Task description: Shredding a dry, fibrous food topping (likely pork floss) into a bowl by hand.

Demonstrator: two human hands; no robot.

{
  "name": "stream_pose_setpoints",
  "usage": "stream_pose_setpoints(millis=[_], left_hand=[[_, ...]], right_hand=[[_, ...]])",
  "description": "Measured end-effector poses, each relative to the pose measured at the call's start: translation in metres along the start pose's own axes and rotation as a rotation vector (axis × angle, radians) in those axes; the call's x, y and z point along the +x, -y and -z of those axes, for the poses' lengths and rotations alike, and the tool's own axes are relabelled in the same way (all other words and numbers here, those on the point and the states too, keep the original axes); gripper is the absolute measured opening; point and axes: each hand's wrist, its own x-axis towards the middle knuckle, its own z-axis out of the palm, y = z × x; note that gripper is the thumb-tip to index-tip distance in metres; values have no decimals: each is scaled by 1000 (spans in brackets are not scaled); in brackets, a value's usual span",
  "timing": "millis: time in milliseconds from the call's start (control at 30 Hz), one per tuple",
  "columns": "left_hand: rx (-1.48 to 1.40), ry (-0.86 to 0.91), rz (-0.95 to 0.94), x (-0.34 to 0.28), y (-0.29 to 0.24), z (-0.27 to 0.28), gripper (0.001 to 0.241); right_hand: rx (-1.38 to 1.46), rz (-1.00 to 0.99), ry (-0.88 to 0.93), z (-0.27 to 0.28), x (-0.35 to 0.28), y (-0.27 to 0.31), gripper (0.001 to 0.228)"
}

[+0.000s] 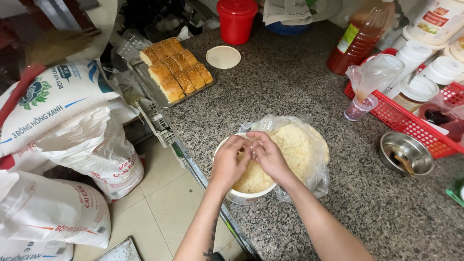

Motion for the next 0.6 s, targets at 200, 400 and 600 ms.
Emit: stream_pose_setpoints(millis=[200,400,600], left_hand=[[-130,-169,64,-3,1,1,7],[-122,-183,36,-2,12,-6,6],[-210,-232,110,-2,5,-2,18]], right_hand=[[29,-2,-42,2,1,-10,34],[-3,-20,-29,5,2,-22,14],[83,-40,-73,1,1,-14,15]])
